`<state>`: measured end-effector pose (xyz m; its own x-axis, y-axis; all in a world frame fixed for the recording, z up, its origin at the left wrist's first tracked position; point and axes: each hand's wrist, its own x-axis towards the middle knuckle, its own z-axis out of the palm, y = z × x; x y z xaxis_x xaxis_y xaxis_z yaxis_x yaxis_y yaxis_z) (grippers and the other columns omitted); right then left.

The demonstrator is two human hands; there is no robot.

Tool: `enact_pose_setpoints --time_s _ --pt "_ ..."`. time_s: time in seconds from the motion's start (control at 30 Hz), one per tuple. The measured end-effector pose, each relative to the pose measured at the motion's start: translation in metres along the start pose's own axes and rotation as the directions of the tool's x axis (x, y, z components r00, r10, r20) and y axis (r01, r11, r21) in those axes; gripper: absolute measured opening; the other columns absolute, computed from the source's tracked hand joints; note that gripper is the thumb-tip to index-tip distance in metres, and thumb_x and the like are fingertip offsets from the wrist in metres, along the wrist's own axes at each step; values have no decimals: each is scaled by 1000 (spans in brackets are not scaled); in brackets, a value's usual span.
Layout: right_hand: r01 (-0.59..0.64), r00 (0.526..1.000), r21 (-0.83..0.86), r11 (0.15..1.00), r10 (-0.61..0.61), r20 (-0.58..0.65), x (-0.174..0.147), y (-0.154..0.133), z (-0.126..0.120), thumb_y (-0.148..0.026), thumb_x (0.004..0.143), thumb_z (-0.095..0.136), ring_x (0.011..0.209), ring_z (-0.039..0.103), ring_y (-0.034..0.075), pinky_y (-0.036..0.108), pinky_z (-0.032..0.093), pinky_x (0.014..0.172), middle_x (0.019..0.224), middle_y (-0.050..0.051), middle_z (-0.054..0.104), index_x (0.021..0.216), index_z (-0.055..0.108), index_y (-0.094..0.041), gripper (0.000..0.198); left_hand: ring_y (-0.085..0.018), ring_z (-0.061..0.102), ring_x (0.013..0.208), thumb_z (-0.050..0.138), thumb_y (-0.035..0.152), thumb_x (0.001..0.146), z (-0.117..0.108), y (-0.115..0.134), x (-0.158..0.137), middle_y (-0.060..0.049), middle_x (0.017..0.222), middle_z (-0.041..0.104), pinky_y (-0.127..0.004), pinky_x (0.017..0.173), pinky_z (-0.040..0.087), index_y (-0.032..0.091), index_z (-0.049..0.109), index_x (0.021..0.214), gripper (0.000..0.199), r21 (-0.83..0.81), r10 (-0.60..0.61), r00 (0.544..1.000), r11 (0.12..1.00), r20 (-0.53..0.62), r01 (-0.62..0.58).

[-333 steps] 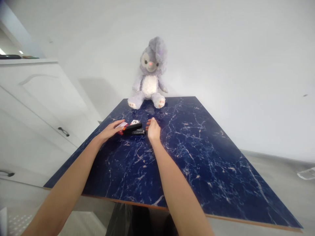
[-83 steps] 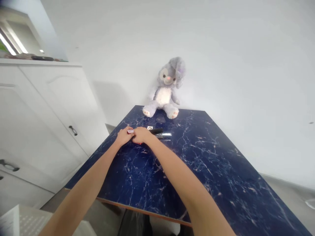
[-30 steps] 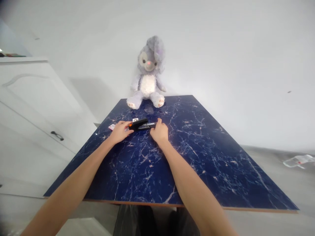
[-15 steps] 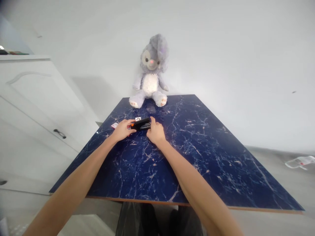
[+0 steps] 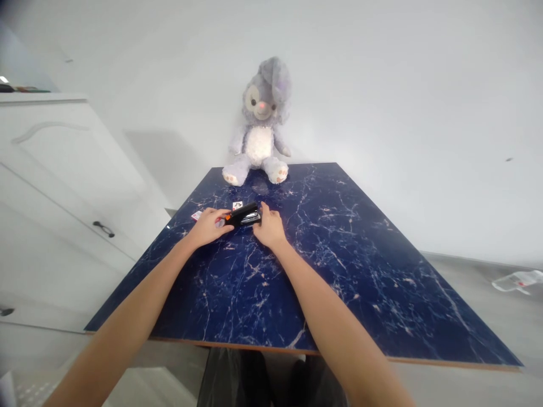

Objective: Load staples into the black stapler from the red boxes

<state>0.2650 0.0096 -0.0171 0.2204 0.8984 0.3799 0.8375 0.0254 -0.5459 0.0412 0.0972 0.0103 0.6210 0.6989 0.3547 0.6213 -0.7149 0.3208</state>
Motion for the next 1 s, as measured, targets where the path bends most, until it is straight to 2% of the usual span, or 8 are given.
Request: enact_pose_setpoints --time_s 0.2,0.37,0.47,0.53,0.67,0.8,0.9,1.0 --pt "-41 996 119 992 50 -77 -4 -4 -4 -20 85 48 109 62 30 45 48 100 124 15 66 145 40 -10 61 -28 53 113 72 49 81 -7 23 -9 -7 106 70 -42 100 43 26 60 134 59 -53 80 993 996 89 -76" --pt "30 999 192 981 -27 -21 -10 -14 -8 -41 96 41 132 50 32 48 39 111 145 18 51 152 32 -10 64 -32 49 123 70 54 79 -22 30 -12 -10 131 60 -44 105 39 26 58 136 65 109 154 977 979 149 -171" --pt "27 997 188 982 -39 64 -13 -18 -8 -57 91 50 140 40 36 51 34 115 154 21 38 157 20 -8 88 -37 51 122 69 58 77 -30 20 -13 -14 134 58 -49 105 37 22 65 126 61 268 53 972 957 227 -114" --pt "24 995 184 983 -41 88 -14 -18 -7 -59 88 54 141 38 37 51 33 115 156 21 36 158 15 -9 95 -35 55 117 64 54 83 -31 16 -14 -14 129 61 -46 103 39 22 66 124 52 293 0 964 953 266 -81" --pt "20 996 185 983 -37 85 -14 -17 -6 -61 89 53 141 39 37 51 33 114 155 21 38 159 13 -10 95 -33 59 114 59 46 87 -30 16 -14 -14 120 67 -42 99 41 19 55 136 56 316 -67 970 949 233 -10" --pt "22 996 193 981 -39 85 -14 -15 -6 -62 89 53 140 39 37 52 33 114 154 20 39 159 12 -14 94 -31 64 101 62 51 84 -33 16 -13 -13 108 70 -39 89 46 20 59 127 54 368 -169 946 928 278 58" --pt "22 995 193 981 -39 89 -14 -15 -7 -63 89 53 140 39 37 52 33 114 154 21 39 159 12 -13 95 -30 64 103 60 47 87 -32 19 -14 -13 112 67 -37 87 48 20 58 128 49 371 -166 958 926 232 71" --pt "24 995 200 980 -43 91 -14 -16 -8 -63 89 53 140 39 37 51 33 114 154 21 38 159 13 -12 96 -32 61 112 60 46 88 -28 25 -16 -16 120 63 -39 93 47 18 53 138 58 372 -122 974 927 192 42"
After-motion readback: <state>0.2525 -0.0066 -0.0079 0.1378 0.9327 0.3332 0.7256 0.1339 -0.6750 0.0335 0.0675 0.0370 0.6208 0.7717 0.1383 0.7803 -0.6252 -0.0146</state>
